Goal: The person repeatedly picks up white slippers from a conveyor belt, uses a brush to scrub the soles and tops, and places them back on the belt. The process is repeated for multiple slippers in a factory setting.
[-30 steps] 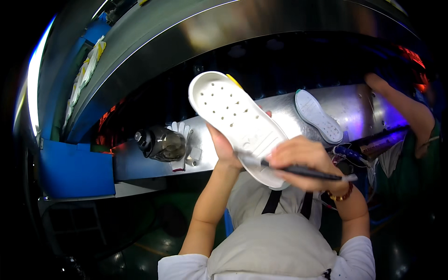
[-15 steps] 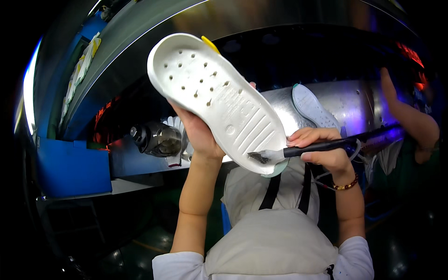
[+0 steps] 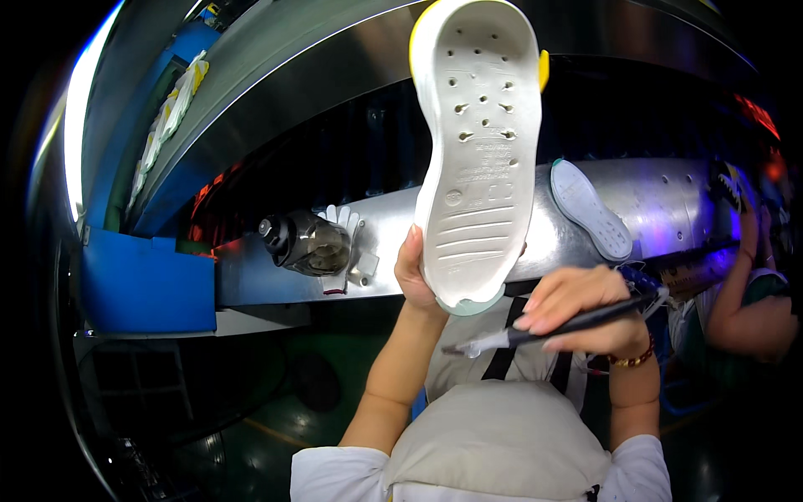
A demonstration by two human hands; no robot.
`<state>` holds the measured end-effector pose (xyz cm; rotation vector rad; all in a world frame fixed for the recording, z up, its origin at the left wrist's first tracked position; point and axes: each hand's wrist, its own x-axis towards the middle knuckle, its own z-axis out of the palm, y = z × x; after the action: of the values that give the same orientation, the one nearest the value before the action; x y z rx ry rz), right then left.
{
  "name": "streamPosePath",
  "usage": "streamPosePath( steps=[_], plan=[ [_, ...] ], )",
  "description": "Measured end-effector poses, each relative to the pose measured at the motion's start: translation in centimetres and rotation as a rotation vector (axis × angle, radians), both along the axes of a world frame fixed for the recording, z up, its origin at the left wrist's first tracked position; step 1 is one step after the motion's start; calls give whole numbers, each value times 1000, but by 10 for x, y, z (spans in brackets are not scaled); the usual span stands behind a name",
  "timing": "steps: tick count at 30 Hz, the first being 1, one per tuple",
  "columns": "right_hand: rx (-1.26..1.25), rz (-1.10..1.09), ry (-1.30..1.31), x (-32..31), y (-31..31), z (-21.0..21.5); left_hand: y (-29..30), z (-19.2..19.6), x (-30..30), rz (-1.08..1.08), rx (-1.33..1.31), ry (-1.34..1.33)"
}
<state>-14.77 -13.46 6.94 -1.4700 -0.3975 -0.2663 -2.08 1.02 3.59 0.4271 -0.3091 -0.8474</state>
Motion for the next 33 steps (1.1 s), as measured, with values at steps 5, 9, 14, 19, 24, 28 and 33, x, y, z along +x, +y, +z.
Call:
streamPosePath(
  steps=[5, 9, 14, 19, 24, 28, 33],
  plan=[
    [-146, -55, 100, 11, -8, -3, 0, 10, 13, -147, 64, -51],
    [-127, 77, 54, 8, -25, 5, 0, 21, 21, -289, 271, -21],
    [-223, 38, 70, 10, -16, -3, -5, 32, 32, -488, 449, -154],
    [-183, 99, -19, 5, -27, 12, -3, 46, 40, -683, 677, -313],
    [-479, 251, 85, 11, -38, 16, -9, 66, 30, -709, 942, -417],
    [-534, 195, 19, 7, -49, 21, -1, 53, 34, -743, 1026, -346],
    [-499, 130, 174, -3, -46, -6, 7, 53, 32, -710, 1117, -462]
  ],
)
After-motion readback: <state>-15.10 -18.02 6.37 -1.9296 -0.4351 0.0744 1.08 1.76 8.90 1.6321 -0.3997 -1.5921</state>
